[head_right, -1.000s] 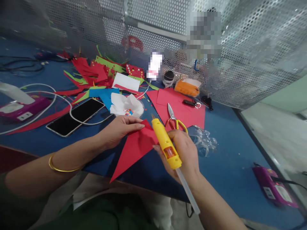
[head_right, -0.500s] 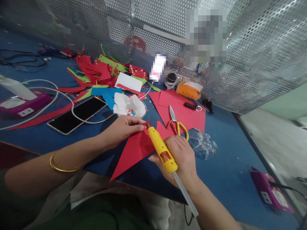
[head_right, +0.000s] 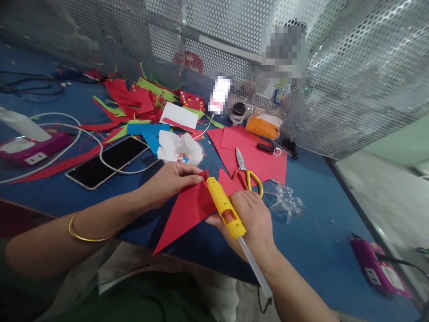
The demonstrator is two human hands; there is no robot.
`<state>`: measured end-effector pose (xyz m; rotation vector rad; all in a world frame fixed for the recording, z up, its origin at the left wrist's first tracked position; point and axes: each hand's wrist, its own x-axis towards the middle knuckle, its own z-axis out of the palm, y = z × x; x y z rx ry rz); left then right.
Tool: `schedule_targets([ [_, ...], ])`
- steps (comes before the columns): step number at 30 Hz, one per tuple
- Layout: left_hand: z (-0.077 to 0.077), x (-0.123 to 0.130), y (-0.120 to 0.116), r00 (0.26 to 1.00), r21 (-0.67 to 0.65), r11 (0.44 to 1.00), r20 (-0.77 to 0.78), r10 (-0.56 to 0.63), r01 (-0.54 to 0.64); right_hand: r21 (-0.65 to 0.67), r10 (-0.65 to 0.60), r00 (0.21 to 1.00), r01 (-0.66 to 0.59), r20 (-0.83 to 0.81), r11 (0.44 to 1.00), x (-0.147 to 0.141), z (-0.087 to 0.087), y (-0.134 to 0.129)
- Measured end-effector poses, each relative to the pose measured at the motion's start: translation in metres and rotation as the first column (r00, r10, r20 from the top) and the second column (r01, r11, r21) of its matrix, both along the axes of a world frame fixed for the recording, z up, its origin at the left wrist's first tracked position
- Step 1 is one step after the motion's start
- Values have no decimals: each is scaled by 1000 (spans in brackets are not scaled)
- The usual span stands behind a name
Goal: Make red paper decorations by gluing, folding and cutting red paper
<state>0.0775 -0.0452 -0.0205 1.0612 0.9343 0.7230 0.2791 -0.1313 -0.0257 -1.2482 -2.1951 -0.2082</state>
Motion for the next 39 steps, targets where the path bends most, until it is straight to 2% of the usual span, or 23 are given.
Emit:
schedule_targets([
  [11,-4,-1,1,1000,45,999,-2,-5,5,33,-30,999,29,19,999,-3,2,1],
  [39,-1,1,0,1000,-4,1000,-2,25,-25,17,-63,998,63,6,998,-2,1,1],
])
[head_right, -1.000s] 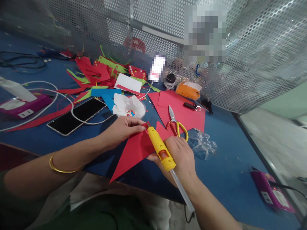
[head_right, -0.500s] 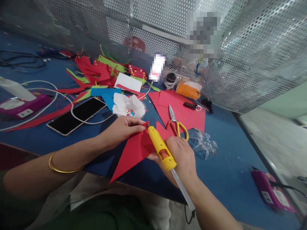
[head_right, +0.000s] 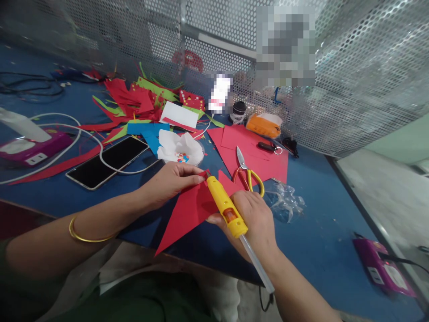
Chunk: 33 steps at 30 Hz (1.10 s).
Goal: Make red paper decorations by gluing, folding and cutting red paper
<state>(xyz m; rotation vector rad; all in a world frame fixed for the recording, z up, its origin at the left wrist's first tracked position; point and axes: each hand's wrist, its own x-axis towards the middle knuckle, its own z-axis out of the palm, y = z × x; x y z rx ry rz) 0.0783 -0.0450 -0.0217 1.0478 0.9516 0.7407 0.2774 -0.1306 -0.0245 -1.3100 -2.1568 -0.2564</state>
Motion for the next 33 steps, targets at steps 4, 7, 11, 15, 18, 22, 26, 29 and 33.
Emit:
schedule_targets([
  [4,-1,0,0,1000,14,1000,-8,-15,15,-20,16,1000,-16,-21,1000,0,0,0],
  [7,-2,-1,0,1000,26,999,0,-24,24,-25,9,1000,-10,-24,1000,1,0,0],
  [11,-3,-1,0,999,32,999,19,-31,31,-26,15,1000,-16,-16,1000,1,1,1],
  [15,-3,-1,0,1000,18,1000,15,-23,23,-6,12,1000,-12,-9,1000,1,1,1],
  [18,-2,-1,0,1000,-2,1000,12,-11,11,-11,3,1000,-3,-6,1000,2,1,0],
  [22,-2,-2,1,1000,-3,1000,2,-10,10,-4,4,1000,-4,-1,1000,1,1,0],
  [26,-2,-1,1,1000,4,1000,7,-14,14,-5,0,1000,0,4,1000,0,1,0],
  [29,-2,-1,1,1000,-5,1000,19,-11,12,-16,2,1000,-2,13,1000,0,1,1],
  [33,-2,-1,1,1000,-6,1000,19,-8,8,-26,3,1000,-3,12,1000,1,0,0],
])
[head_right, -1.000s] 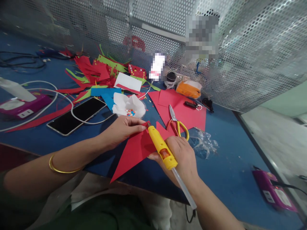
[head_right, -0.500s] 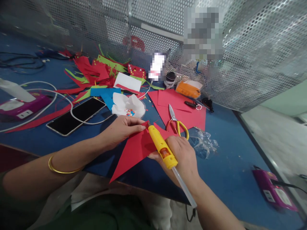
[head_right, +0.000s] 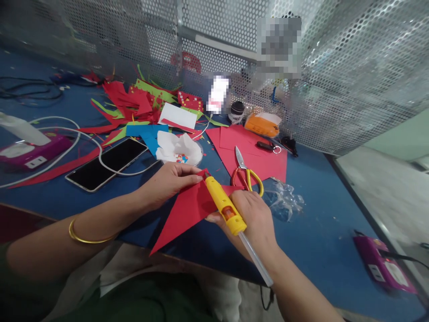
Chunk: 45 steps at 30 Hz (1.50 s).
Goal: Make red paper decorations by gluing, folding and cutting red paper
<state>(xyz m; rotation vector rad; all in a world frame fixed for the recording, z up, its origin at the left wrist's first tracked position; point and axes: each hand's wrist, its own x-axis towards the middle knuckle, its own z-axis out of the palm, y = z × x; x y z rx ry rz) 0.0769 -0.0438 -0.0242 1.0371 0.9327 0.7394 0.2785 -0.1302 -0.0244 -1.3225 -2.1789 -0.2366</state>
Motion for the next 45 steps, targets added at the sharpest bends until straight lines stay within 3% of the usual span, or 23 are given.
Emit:
schedule_targets([
  [11,1,0,1,999,-15,1000,36,28,-28,-7,10,999,-10,-45,1000,-1,5,1],
  [15,1,0,1,999,-2,999,19,32,-32,-55,12,999,-15,-51,998,-1,5,0],
  [18,-3,-1,3,1000,26,999,18,25,-25,-129,46,988,-65,-148,990,2,7,-2],
  [20,-5,-2,3,1000,41,999,16,16,-17,-176,50,959,-103,-280,979,5,8,-3],
  [23,-5,-3,3,1000,22,1000,5,2,-2,-229,-17,854,-121,-520,966,12,9,-2],
  [27,-3,-4,2,1000,25,1000,-6,-10,10,-304,-223,752,32,-620,952,26,9,4],
  [29,-2,-4,4,1000,25,1000,-5,-11,12,-341,-351,722,168,-596,925,40,11,6],
  [31,-2,-4,5,1000,27,1000,-2,-11,11,-389,-505,720,342,-476,855,58,13,6],
  [33,-1,-5,5,1000,46,999,-6,-9,10,-368,-692,699,605,-181,706,79,15,3],
  [34,0,-5,4,1000,54,998,-13,-9,10,-310,-759,651,718,-18,623,89,16,2],
  [36,2,-5,3,999,60,998,-33,-12,14,-209,-808,556,828,195,520,107,16,-1],
  [40,2,-5,2,998,70,996,-37,-46,48,-251,-773,553,832,311,494,128,12,-2],
  [45,-1,-4,2,995,70,993,3,-97,96,-331,-726,571,819,384,468,134,8,5],
])
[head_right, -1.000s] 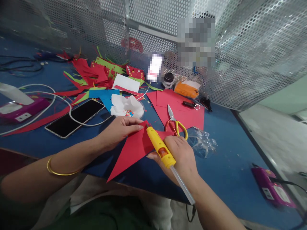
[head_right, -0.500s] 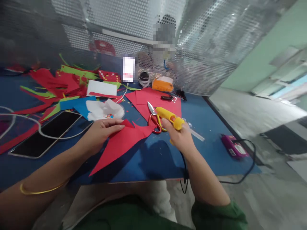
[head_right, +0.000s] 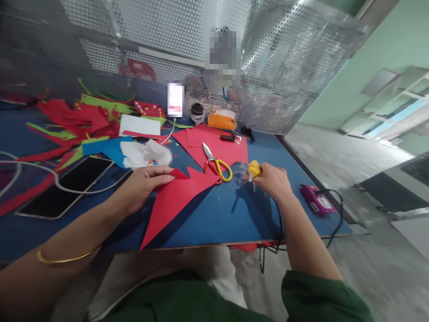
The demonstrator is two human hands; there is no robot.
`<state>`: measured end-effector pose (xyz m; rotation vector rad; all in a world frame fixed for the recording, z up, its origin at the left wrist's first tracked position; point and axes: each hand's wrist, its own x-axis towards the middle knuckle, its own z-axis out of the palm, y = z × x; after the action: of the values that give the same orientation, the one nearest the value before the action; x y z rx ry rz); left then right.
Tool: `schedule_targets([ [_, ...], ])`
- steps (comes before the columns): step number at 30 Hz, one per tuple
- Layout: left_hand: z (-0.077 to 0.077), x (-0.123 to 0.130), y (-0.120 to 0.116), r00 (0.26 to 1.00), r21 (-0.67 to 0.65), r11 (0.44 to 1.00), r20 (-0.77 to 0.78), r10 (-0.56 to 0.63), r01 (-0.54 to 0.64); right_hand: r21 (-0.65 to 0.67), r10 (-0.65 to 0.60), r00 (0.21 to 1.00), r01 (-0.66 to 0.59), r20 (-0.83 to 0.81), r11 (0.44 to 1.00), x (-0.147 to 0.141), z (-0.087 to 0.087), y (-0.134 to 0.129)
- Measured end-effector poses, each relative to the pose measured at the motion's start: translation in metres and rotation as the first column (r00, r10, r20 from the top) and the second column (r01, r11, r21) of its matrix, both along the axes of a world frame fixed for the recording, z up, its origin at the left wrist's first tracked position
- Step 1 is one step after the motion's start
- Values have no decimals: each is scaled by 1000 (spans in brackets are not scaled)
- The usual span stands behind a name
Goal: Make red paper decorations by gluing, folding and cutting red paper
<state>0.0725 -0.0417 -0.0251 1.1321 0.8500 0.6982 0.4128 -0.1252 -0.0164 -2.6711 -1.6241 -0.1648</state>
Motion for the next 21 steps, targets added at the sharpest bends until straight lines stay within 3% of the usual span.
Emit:
schedule_targets([
  [7,0,0,-1,1000,-5,1000,-4,6,-6,-39,90,993,-93,-73,995,13,-3,3],
  [11,0,0,-2,1000,12,1000,-17,-19,19,225,222,967,-190,-127,956,12,2,-13],
  [15,2,0,-4,1000,62,998,-14,-13,14,490,308,941,-205,-140,847,-33,15,-25],
  [16,2,0,-4,1000,99,995,-3,14,-13,565,379,867,-144,-323,812,-50,16,-24],
  [18,3,-1,-5,996,207,975,28,81,-85,525,452,764,-175,-461,833,-87,14,-18],
  [19,4,-1,-5,993,266,957,42,111,-119,494,492,675,-212,-550,843,-104,11,-13],
  [21,5,-2,-6,989,368,918,48,141,-149,390,406,222,-116,-886,914,-131,5,-1],
])
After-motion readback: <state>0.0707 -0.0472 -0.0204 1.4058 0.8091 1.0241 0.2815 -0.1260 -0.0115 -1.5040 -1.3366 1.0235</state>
